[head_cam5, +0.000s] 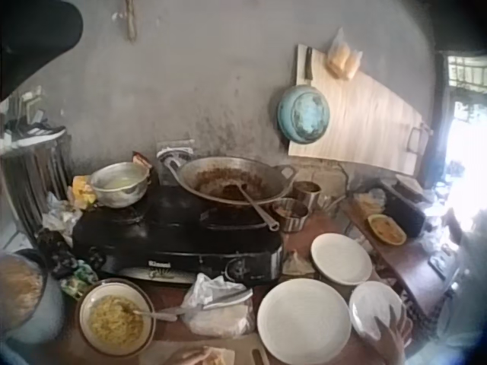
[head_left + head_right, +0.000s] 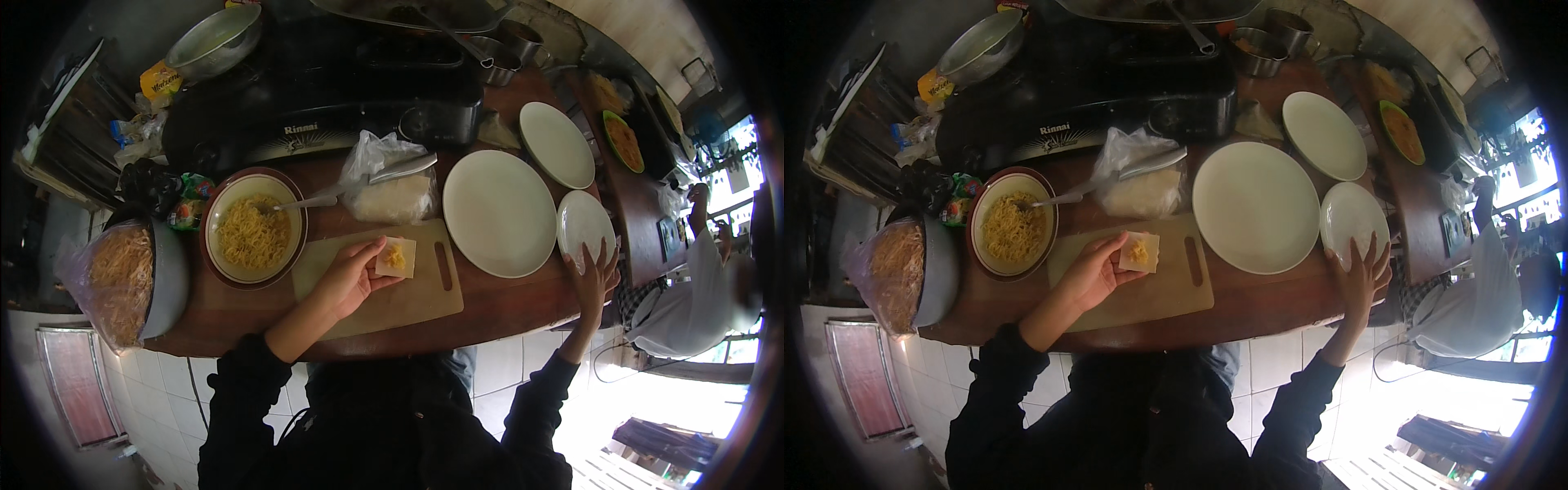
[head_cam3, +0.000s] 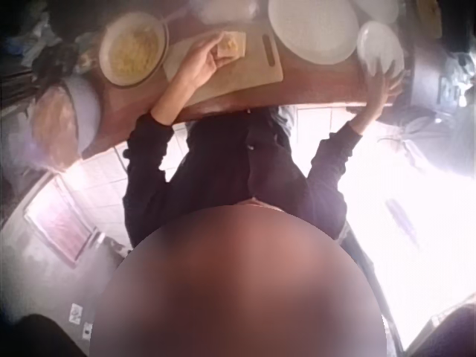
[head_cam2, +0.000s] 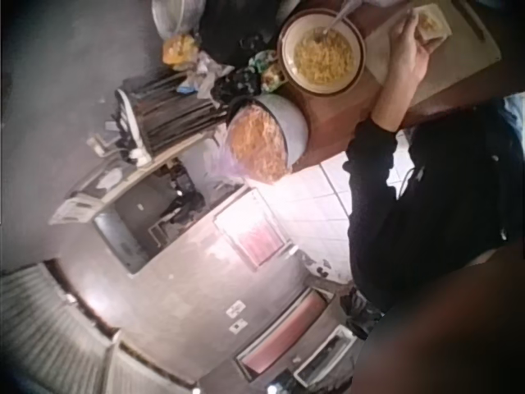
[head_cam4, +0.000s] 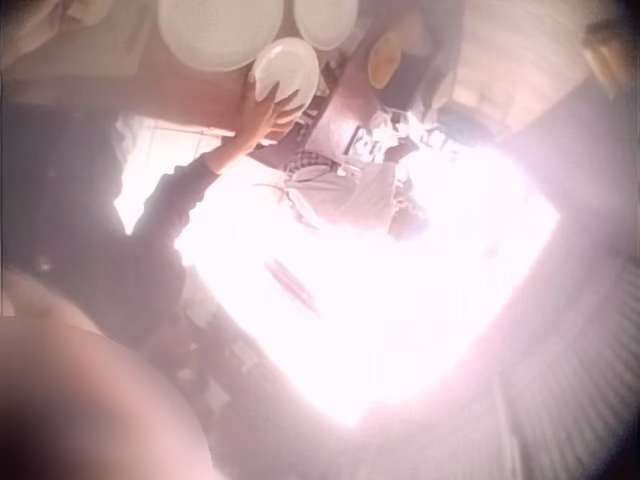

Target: The person assembles wontons by placing square wrappers on a cutting board, adding a small amount of shredded filling with a fork, and folding each wrapper into a triangular shape. The finished wontons are placed on a nearby plate. The process is repeated multiple times.

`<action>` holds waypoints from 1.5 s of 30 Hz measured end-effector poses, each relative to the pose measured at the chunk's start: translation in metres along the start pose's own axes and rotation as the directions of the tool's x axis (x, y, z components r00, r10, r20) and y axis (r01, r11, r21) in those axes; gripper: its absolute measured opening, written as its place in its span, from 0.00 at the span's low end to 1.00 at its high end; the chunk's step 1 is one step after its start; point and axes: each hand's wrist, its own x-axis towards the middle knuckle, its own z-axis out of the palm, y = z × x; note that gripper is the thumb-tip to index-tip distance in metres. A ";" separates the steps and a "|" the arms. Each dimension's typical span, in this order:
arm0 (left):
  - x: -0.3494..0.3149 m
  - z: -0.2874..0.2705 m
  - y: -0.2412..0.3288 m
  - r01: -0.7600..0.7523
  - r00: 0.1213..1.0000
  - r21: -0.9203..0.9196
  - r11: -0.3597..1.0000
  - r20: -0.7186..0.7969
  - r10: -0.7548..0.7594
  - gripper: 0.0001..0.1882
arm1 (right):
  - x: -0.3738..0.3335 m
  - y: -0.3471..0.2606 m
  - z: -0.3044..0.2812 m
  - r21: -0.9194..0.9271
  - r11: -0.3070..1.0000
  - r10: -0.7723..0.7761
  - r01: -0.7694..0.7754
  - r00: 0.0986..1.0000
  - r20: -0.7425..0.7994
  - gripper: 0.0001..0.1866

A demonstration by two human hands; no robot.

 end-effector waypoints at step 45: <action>-0.008 0.003 0.002 0.107 0.907 0.170 0.980 0.386 -0.166 0.27 | -0.026 -0.162 -0.102 0.531 0.239 -0.795 0.813 0.478 -0.373 0.34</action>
